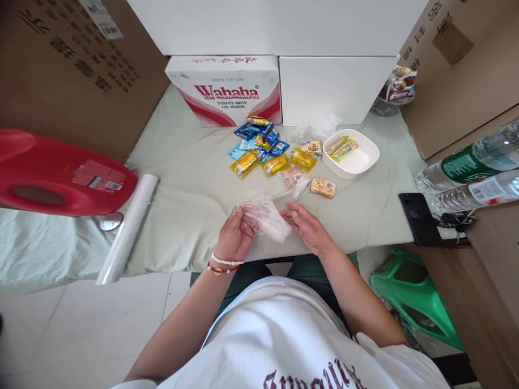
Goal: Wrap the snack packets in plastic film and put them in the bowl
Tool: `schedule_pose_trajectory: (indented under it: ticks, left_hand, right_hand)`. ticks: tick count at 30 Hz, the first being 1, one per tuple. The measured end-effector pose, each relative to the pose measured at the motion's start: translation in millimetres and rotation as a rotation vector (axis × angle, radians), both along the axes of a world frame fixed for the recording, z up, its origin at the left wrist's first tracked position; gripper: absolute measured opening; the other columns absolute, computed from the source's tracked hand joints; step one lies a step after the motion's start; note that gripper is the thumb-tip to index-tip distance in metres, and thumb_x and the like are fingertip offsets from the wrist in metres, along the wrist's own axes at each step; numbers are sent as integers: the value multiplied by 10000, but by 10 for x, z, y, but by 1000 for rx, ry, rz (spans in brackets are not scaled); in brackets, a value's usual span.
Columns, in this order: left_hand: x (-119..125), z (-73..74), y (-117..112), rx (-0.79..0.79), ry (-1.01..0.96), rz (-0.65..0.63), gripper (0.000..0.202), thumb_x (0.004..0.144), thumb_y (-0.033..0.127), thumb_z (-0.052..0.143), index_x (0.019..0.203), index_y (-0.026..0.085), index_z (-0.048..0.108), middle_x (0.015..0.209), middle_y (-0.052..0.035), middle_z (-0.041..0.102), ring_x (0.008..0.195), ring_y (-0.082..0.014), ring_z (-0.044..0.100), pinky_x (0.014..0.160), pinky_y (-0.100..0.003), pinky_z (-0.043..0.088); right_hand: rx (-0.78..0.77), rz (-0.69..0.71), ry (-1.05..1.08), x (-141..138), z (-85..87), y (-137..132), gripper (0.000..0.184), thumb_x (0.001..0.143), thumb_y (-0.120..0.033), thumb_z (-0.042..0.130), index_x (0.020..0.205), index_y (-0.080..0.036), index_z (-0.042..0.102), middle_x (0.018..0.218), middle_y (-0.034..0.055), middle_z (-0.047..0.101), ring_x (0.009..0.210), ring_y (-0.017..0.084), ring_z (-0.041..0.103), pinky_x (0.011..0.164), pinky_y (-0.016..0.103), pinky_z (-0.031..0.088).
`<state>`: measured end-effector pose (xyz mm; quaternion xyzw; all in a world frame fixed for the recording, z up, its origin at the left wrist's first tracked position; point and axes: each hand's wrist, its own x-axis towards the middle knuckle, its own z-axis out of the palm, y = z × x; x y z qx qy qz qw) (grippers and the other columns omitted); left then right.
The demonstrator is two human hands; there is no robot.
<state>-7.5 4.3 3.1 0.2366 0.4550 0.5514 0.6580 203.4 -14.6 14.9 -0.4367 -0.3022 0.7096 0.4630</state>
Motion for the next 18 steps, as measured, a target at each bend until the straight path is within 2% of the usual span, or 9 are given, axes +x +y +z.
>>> schedule_pose_trajectory:
  ticks: [2,5,8,10,13,16,18]
  left_hand:
    - [55,66,-38,47,106,-73,417,825,607,778,996,231,721,896,-15,723,822,-147,671,746,-274,549]
    - [62,91,-60,63,195,-52,430,795,624,793,939,227,708,923,-12,721,864,-150,669,761,-269,555]
    - [0,43,-45,-1,211,10,472,765,662,794,855,217,669,733,23,647,679,-118,617,630,-244,519]
    - [-52,8,-35,-38,230,35,476,767,666,791,829,215,652,576,69,518,507,-83,486,502,-220,425]
    - [-112,-12,-27,-63,244,72,480,798,675,761,815,217,620,509,102,396,414,-59,325,406,-218,277]
    - [-122,8,-23,-34,289,144,498,836,705,708,785,226,583,508,98,395,407,-62,308,394,-229,242]
    - [-92,28,-23,-7,321,172,504,863,723,667,787,232,584,493,94,390,407,-70,324,396,-236,244]
  right_hand:
    - [-65,58,62,-119,20,55,597,723,-608,880,1198,-277,732,1184,57,767,1094,252,708,926,392,557]
    - [-130,52,63,-239,14,123,501,625,-493,964,1006,-244,756,952,10,774,847,202,706,781,332,545]
    - [-95,-26,-29,-262,-34,161,428,614,-485,965,869,-231,733,792,-31,705,686,135,599,676,275,479]
    - [-40,-36,-104,-243,-70,175,433,631,-538,937,846,-230,720,771,-31,670,676,129,555,663,273,461]
    - [43,-69,-256,-204,-89,167,439,678,-603,876,831,-235,693,780,-19,639,699,147,537,675,296,469]
    - [145,-218,-499,-219,-40,96,406,821,-639,742,794,-247,638,722,-21,576,657,154,487,639,306,433]
    - [224,-193,-632,-295,5,25,372,904,-614,659,808,-255,634,706,-17,565,645,162,483,634,315,417]
